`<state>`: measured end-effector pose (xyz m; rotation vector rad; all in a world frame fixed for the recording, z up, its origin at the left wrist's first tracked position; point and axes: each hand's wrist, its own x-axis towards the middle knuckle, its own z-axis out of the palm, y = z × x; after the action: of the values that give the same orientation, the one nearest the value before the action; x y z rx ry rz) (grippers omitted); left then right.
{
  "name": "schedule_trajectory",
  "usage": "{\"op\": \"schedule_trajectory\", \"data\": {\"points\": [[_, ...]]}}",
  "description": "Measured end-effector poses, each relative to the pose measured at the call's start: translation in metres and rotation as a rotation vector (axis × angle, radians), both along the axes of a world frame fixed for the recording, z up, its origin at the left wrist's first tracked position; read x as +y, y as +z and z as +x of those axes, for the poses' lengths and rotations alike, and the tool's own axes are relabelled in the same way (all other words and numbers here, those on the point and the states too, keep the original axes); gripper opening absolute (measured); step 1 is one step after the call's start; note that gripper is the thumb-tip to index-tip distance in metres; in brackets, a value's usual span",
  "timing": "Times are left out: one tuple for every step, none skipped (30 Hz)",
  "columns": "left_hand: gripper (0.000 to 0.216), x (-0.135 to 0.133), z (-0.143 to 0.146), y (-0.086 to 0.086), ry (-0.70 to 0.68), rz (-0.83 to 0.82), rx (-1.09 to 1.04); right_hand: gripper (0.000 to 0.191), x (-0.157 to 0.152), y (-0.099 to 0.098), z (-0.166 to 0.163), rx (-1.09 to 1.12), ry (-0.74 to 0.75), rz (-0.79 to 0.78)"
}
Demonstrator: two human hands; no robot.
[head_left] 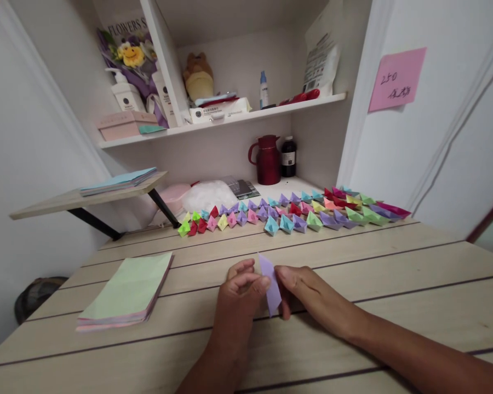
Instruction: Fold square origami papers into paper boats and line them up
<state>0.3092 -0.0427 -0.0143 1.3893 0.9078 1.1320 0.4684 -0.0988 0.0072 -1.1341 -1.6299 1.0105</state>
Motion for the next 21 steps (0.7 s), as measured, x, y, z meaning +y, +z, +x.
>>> {"op": "schedule_trajectory", "data": {"points": [[0.029, 0.000, 0.001, -0.001, 0.024, 0.006, -0.004, 0.054, 0.000, -0.001, 0.000, -0.024, 0.000, 0.002], [0.028, 0.000, 0.001, -0.002, 0.036, 0.011, -0.010, 0.051, 0.000, -0.002, 0.000, -0.039, -0.003, -0.002], [0.027, 0.000, 0.002, -0.002, 0.038, 0.011, -0.018, 0.048, 0.001, -0.003, -0.001, -0.043, -0.006, -0.013], [0.026, -0.001, 0.002, -0.002, 0.032, 0.007, -0.025, 0.046, 0.001, -0.003, -0.001, -0.037, -0.006, -0.028], [0.025, -0.001, 0.002, -0.001, 0.018, 0.000, -0.032, 0.045, 0.001, -0.003, -0.001, -0.026, -0.002, -0.041], [0.024, -0.002, 0.002, -0.001, 0.003, -0.006, -0.037, 0.045, 0.001, -0.003, 0.000, -0.020, 0.007, -0.050], [0.023, -0.002, 0.002, 0.000, -0.007, -0.011, -0.039, 0.044, 0.001, -0.002, 0.000, -0.022, 0.016, -0.052], [0.022, -0.003, 0.002, 0.002, -0.014, -0.015, -0.038, 0.043, 0.001, -0.001, 0.000, -0.034, 0.022, -0.048], [0.020, -0.004, 0.002, 0.004, -0.020, -0.024, -0.036, 0.042, 0.001, 0.000, 0.000, -0.053, 0.020, -0.040], [0.019, -0.005, 0.001, 0.006, -0.026, -0.036, -0.032, 0.040, 0.001, 0.000, -0.001, -0.073, 0.009, -0.030], [0.019, -0.006, 0.001, 0.008, -0.031, -0.050, -0.028, 0.039, 0.000, 0.001, -0.001, -0.090, -0.006, -0.022], [0.019, -0.007, 0.000, 0.010, -0.033, -0.065, -0.026, 0.038, 0.000, 0.001, -0.002, -0.104, -0.023, -0.018], [0.019, -0.009, 0.000, 0.013, -0.031, -0.083, -0.027, 0.038, 0.000, 0.000, -0.003, -0.113, -0.037, -0.020], [0.019, -0.010, 0.000, 0.015, -0.030, -0.100, -0.032, 0.037, 0.000, 0.000, -0.004, -0.121, -0.047, -0.023], [0.019, -0.012, 0.000, 0.017, -0.032, -0.114, -0.042, 0.036, 0.000, -0.001, -0.005, -0.127, -0.053, -0.024], [0.019, -0.014, 0.000, 0.018, -0.044, -0.129, -0.058, 0.036, 0.000, -0.001, -0.006, -0.135, -0.055, -0.021], [0.019, -0.015, 0.000, 0.019, -0.059, -0.145, -0.082, 0.034, 0.000, -0.002, -0.006, -0.141, -0.057, -0.015], [0.020, -0.017, 0.001, 0.020, -0.081, -0.161, -0.110, 0.033, 0.001, -0.002, -0.006, -0.145, -0.061, -0.010], [0.021, -0.018, 0.001, 0.020, -0.106, -0.177, -0.135, 0.033, 0.001, -0.003, -0.006, -0.148, -0.065, -0.008], [0.022, -0.019, 0.001, 0.021, -0.131, -0.193, -0.156, 0.033, 0.001, -0.003, -0.006, -0.153, -0.069, -0.014], [0.023, -0.020, 0.001, 0.021, -0.148, -0.207, -0.167, 0.033, 0.001, -0.004, -0.006, -0.160, -0.075, -0.028]]}}
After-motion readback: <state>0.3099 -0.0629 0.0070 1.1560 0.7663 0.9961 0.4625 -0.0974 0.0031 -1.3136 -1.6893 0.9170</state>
